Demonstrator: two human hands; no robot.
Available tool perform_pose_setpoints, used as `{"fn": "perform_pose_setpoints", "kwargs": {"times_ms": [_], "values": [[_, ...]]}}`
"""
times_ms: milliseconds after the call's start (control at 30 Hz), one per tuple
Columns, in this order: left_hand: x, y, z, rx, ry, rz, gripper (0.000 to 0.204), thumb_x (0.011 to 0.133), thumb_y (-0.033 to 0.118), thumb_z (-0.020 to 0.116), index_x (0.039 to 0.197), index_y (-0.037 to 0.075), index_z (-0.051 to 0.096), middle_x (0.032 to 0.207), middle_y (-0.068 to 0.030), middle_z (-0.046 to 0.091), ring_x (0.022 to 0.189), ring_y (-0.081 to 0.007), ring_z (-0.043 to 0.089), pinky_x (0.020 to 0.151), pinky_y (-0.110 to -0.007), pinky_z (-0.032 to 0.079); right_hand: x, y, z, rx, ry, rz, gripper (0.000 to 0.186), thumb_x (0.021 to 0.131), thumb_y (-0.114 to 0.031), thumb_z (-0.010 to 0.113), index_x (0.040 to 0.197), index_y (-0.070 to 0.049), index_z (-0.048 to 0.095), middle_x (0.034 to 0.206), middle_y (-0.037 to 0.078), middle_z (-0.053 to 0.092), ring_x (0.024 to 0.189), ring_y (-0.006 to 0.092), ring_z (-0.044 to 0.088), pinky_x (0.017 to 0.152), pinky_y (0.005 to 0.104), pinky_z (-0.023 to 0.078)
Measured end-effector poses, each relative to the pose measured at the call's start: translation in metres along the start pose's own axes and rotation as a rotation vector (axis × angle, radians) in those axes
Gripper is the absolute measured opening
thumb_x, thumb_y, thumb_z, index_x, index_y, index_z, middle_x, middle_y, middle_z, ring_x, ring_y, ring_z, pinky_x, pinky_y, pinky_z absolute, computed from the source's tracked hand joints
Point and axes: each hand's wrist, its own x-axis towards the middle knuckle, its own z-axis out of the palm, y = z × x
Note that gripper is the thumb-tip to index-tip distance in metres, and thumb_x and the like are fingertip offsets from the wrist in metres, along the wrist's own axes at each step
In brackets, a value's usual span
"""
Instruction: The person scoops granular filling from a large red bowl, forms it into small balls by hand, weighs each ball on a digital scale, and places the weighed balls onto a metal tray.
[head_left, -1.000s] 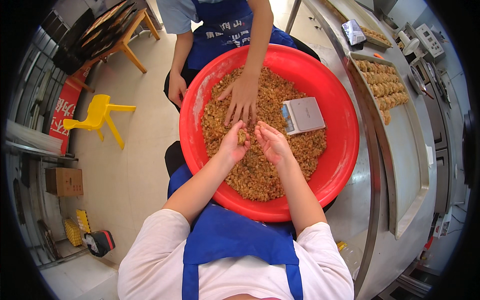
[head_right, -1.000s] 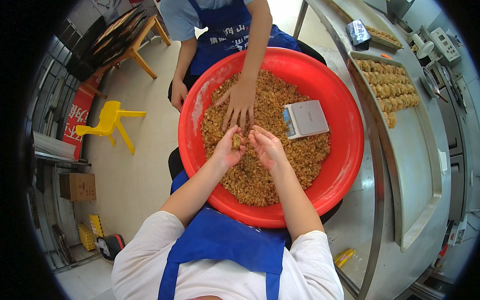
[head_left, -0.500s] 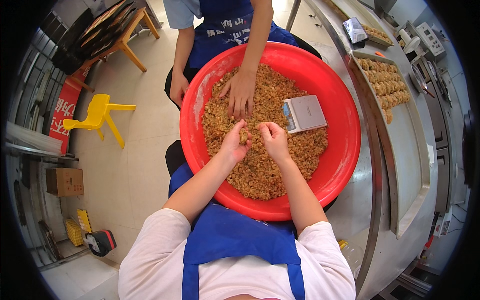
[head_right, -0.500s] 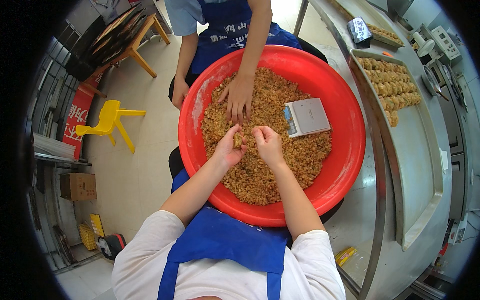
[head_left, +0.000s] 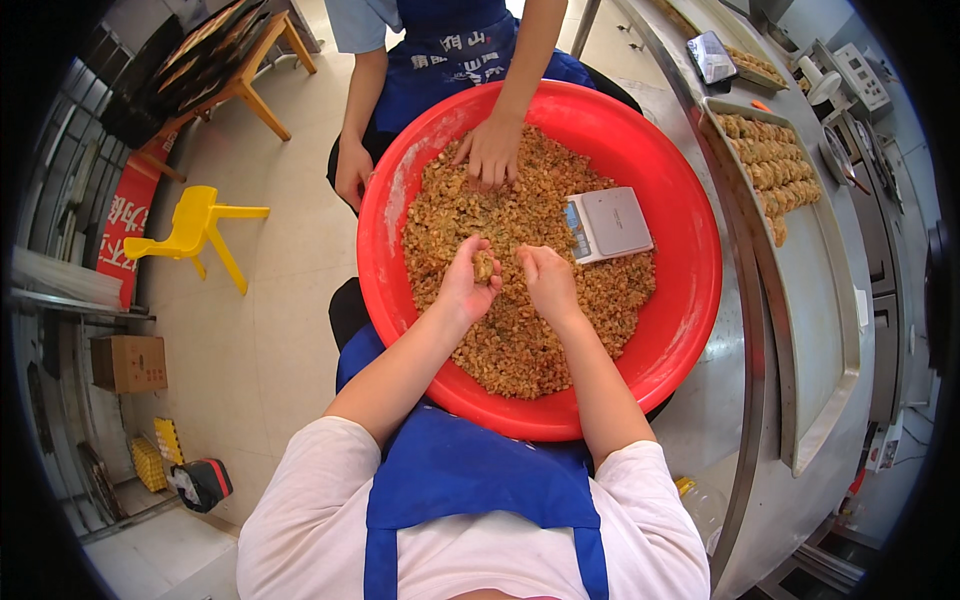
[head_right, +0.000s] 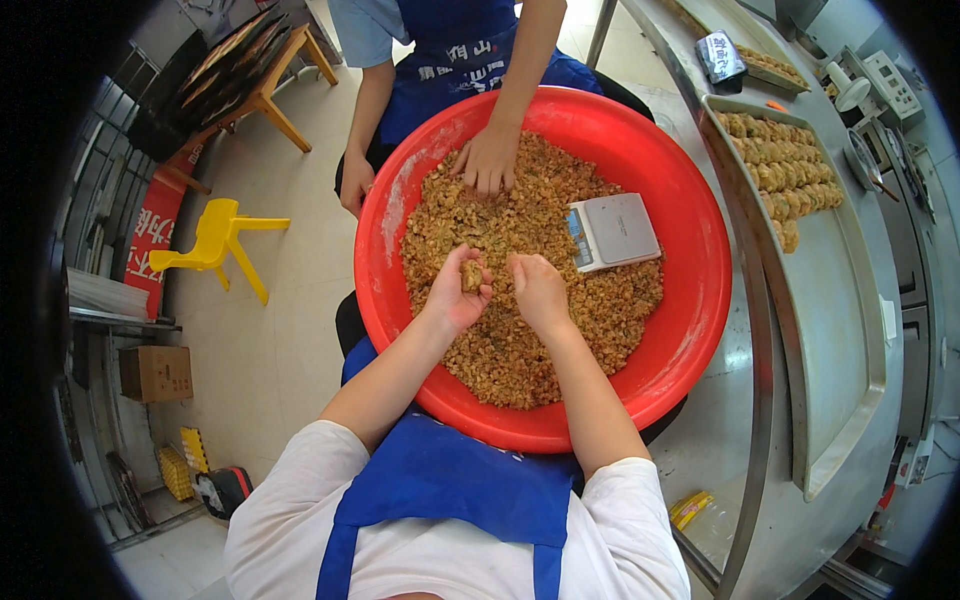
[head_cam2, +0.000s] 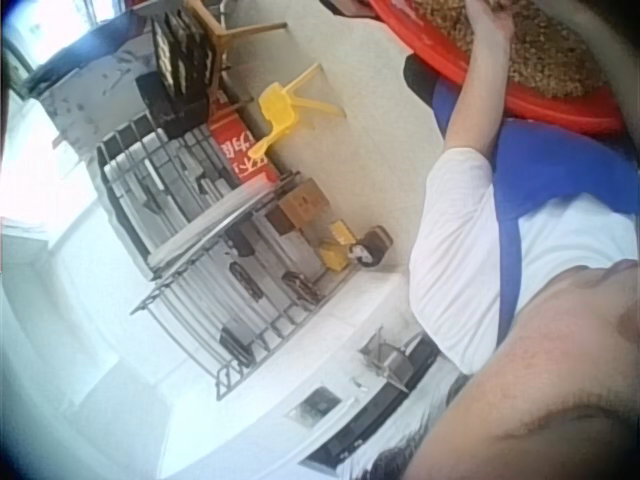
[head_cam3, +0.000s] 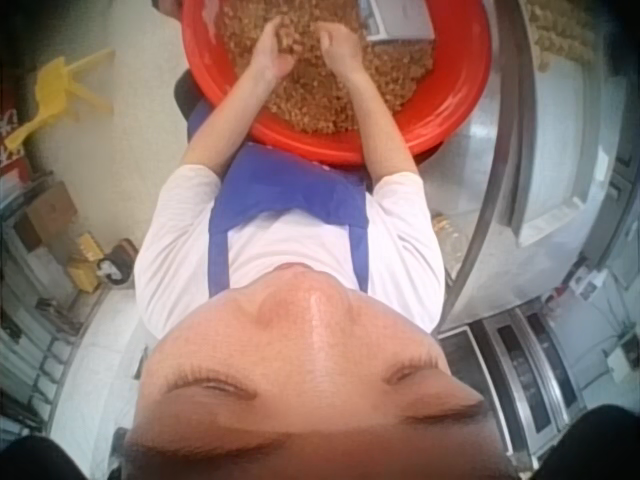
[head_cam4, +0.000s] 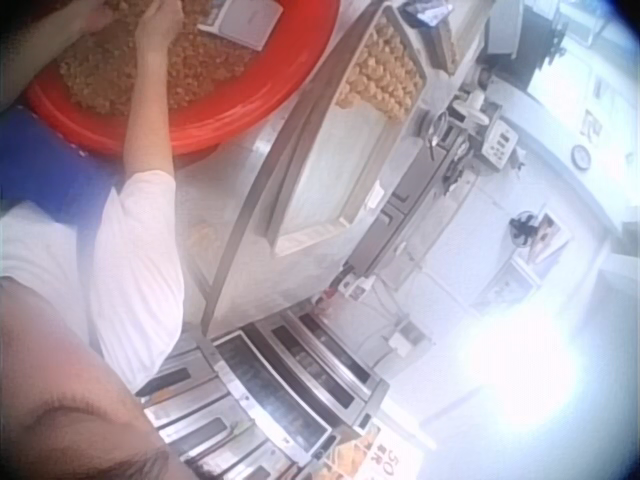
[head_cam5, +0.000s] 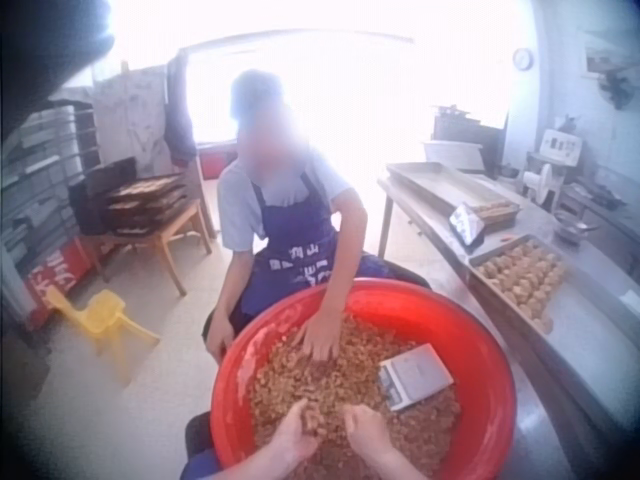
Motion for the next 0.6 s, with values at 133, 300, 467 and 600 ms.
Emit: {"fn": "perform_pose_setpoints", "kwargs": {"times_ms": [133,300,467,600], "values": [[-0.002,0.002,-0.001,-0.015,0.01,-0.003,0.022,0.096,0.038,0.054,0.1,0.016,0.053,0.089,0.001,0.053,0.07,-0.0121,0.055,0.054,-0.026,0.043,0.0,-0.013,-0.006,0.007,-0.124,0.14,0.021,0.091,-0.022,0.059,0.092,-0.003,0.07,0.086,0.016,0.069,0.077,0.0349,0.065,0.07,0.0418,0.051],[0.0,0.001,-0.002,-0.033,0.018,-0.028,0.024,0.097,0.039,0.05,0.1,0.015,0.053,0.09,0.0001,0.053,0.072,-0.0132,0.056,0.056,-0.026,0.044,0.013,-0.022,-0.019,-0.071,-0.493,0.444,0.021,0.089,-0.02,0.06,0.098,-0.004,0.071,0.104,0.018,0.067,0.092,0.0327,0.066,0.079,0.0388,0.052],[0.008,-0.004,-0.005,0.174,-0.019,-0.115,0.034,0.101,0.043,0.037,0.111,0.014,0.052,0.103,-0.0036,0.057,0.09,-0.0177,0.058,0.07,-0.033,0.048,0.0,-0.017,-0.007,0.027,-0.144,0.081,0.024,0.089,-0.024,0.061,0.092,-0.004,0.072,0.109,0.017,0.066,0.1,0.0302,0.063,0.081,0.0372,0.051],[0.007,-0.017,-0.006,0.099,-0.381,-0.209,0.061,0.098,0.059,0.031,0.129,0.009,0.048,0.129,-0.0092,0.054,0.12,-0.0271,0.051,0.101,-0.045,0.039,-0.001,-0.034,0.013,-0.094,0.124,-0.233,0.02,0.087,-0.019,0.062,0.078,-0.003,0.069,0.094,0.016,0.066,0.086,0.0285,0.065,0.071,0.0371,0.051]]}}
